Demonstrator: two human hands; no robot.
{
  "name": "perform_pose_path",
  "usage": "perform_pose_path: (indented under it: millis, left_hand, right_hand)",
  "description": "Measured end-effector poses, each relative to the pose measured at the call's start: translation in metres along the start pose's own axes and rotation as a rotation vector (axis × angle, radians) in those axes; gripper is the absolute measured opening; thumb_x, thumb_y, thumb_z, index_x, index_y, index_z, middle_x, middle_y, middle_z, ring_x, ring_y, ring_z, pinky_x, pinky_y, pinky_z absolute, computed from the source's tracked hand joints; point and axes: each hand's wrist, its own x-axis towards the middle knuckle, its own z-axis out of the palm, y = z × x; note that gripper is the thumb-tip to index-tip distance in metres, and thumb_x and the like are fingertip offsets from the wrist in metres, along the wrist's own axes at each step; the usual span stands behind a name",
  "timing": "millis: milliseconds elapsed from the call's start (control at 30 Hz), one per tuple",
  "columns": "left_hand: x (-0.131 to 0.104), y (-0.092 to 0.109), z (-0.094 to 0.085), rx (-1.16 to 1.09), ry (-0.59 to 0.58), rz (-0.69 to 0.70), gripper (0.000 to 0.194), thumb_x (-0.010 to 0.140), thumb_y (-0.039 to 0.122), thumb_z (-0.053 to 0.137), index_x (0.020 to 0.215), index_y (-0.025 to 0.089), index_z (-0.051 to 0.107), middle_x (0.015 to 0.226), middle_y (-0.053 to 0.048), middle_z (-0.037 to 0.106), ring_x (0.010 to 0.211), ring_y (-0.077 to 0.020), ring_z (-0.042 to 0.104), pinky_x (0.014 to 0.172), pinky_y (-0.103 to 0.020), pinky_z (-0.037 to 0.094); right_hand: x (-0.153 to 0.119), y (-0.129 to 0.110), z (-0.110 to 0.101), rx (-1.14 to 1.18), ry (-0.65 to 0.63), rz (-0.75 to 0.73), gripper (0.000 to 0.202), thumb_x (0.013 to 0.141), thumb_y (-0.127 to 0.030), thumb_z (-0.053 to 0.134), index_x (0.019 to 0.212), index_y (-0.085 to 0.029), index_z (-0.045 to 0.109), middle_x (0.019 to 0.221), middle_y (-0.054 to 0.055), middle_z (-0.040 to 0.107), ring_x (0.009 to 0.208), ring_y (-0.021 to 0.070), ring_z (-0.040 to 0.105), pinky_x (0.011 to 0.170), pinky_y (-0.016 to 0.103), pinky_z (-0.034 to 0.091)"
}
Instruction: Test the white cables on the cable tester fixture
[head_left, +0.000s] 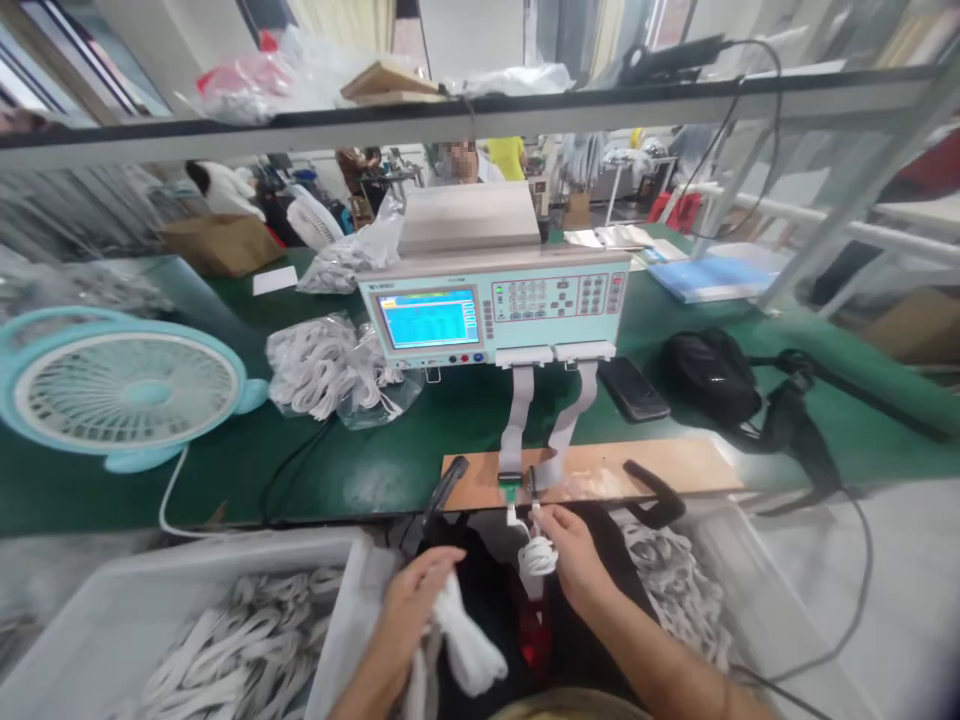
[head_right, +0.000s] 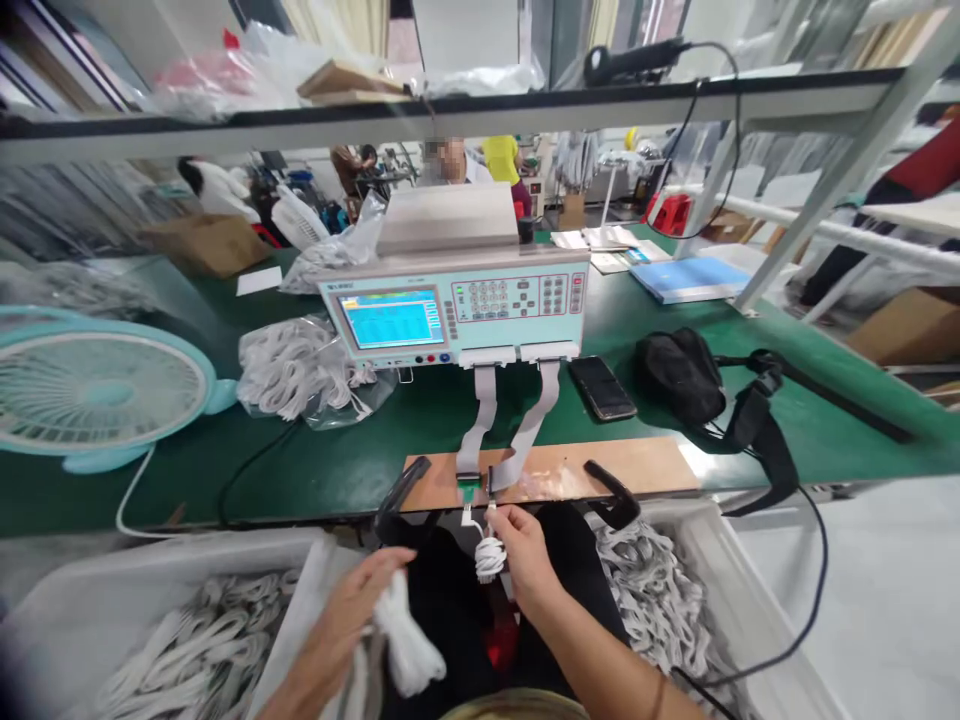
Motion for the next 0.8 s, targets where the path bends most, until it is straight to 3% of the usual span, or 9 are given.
perform_pose_path:
  millis: [100, 200, 300, 433, 567, 633, 700, 767, 800]
  left_hand:
    - [0.018, 0.018, 0.061, -0.236, -0.270, 0.017, 0.042, 0.072, 0.053, 0.057, 0.086, 0.015, 0.071, 0.073, -0.005, 0.068, 0.069, -0.0187, 0.060, 0.064, -0.026, 0.045]
    - [0.026, 0.026, 0.085, -0.391, -0.305, -0.005, 0.036, 0.072, 0.047, 0.062, 0.078, 0.012, 0.069, 0.065, -0.003, 0.064, 0.064, -0.0163, 0.056, 0.061, -0.023, 0.042]
    - [0.019, 0.024, 0.090, -0.410, -0.260, -0.027, 0.030, 0.071, 0.042, 0.064, 0.068, 0.012, 0.066, 0.060, -0.001, 0.059, 0.059, -0.0140, 0.052, 0.057, -0.021, 0.039]
    - [-0.003, 0.011, 0.095, -0.392, -0.302, -0.019, 0.028, 0.075, 0.040, 0.062, 0.066, 0.014, 0.061, 0.062, 0.001, 0.056, 0.060, -0.0117, 0.049, 0.057, -0.019, 0.039]
    - [-0.018, 0.005, 0.097, -0.451, -0.314, -0.136, 0.036, 0.077, 0.049, 0.058, 0.069, 0.014, 0.061, 0.054, 0.005, 0.045, 0.049, -0.0076, 0.041, 0.047, -0.017, 0.034]
    - [-0.021, 0.005, 0.098, -0.499, -0.315, -0.232, 0.042, 0.077, 0.056, 0.054, 0.069, 0.015, 0.060, 0.051, 0.006, 0.041, 0.043, -0.0071, 0.038, 0.042, -0.017, 0.032]
    - [-0.021, 0.004, 0.099, -0.508, -0.316, -0.278, 0.045, 0.075, 0.060, 0.052, 0.069, 0.015, 0.059, 0.050, 0.006, 0.041, 0.042, -0.0075, 0.039, 0.040, -0.018, 0.033]
    - [-0.021, 0.004, 0.104, -0.470, -0.319, -0.269, 0.046, 0.074, 0.060, 0.053, 0.070, 0.016, 0.060, 0.051, 0.005, 0.044, 0.041, -0.0080, 0.041, 0.040, -0.019, 0.035]
    - [-0.021, 0.005, 0.107, -0.442, -0.320, -0.253, 0.046, 0.074, 0.061, 0.053, 0.070, 0.016, 0.061, 0.051, 0.005, 0.046, 0.041, -0.0084, 0.043, 0.041, -0.019, 0.037]
  right_hand:
    - [0.001, 0.000, 0.000, 0.023, 0.000, -0.004, 0.034, 0.063, -0.042, 0.074, 0.056, -0.015, 0.054, 0.049, -0.004, 0.047, 0.046, 0.0087, 0.037, 0.048, 0.023, 0.029]
    - [0.004, 0.002, -0.001, 0.039, 0.003, -0.020, 0.036, 0.060, -0.043, 0.075, 0.057, -0.015, 0.053, 0.051, -0.004, 0.049, 0.048, 0.0093, 0.038, 0.051, 0.023, 0.031]
    - [0.000, 0.005, 0.000, 0.061, -0.022, -0.002, 0.037, 0.061, -0.045, 0.073, 0.057, -0.017, 0.049, 0.051, -0.005, 0.047, 0.048, 0.0094, 0.038, 0.051, 0.023, 0.030]
    - [-0.018, -0.001, -0.010, -0.033, -0.100, 0.037, 0.038, 0.064, -0.045, 0.070, 0.056, -0.019, 0.044, 0.050, -0.006, 0.042, 0.047, 0.0085, 0.033, 0.049, 0.022, 0.027]
    - [-0.029, -0.027, -0.065, -0.325, -0.125, 0.042, 0.033, 0.071, -0.045, 0.062, 0.058, -0.019, 0.046, 0.050, -0.005, 0.042, 0.047, 0.0098, 0.034, 0.048, 0.022, 0.025]
    - [-0.031, -0.043, -0.102, -0.628, -0.080, -0.069, 0.031, 0.073, -0.043, 0.059, 0.057, -0.020, 0.047, 0.051, -0.004, 0.043, 0.050, 0.0124, 0.038, 0.050, 0.024, 0.028]
    - [-0.035, -0.057, -0.129, -0.974, 0.107, -0.278, 0.022, 0.073, -0.038, 0.059, 0.064, -0.020, 0.054, 0.062, 0.000, 0.050, 0.061, 0.0170, 0.046, 0.059, 0.028, 0.035]
    - [-0.045, -0.063, -0.136, -1.156, 0.199, -0.431, 0.015, 0.075, -0.034, 0.059, 0.078, -0.020, 0.060, 0.079, 0.005, 0.056, 0.075, 0.0211, 0.051, 0.069, 0.033, 0.039]
    - [-0.051, -0.062, -0.132, -1.172, 0.156, -0.450, 0.016, 0.077, -0.032, 0.058, 0.087, -0.020, 0.060, 0.087, 0.007, 0.056, 0.080, 0.0220, 0.052, 0.074, 0.034, 0.040]
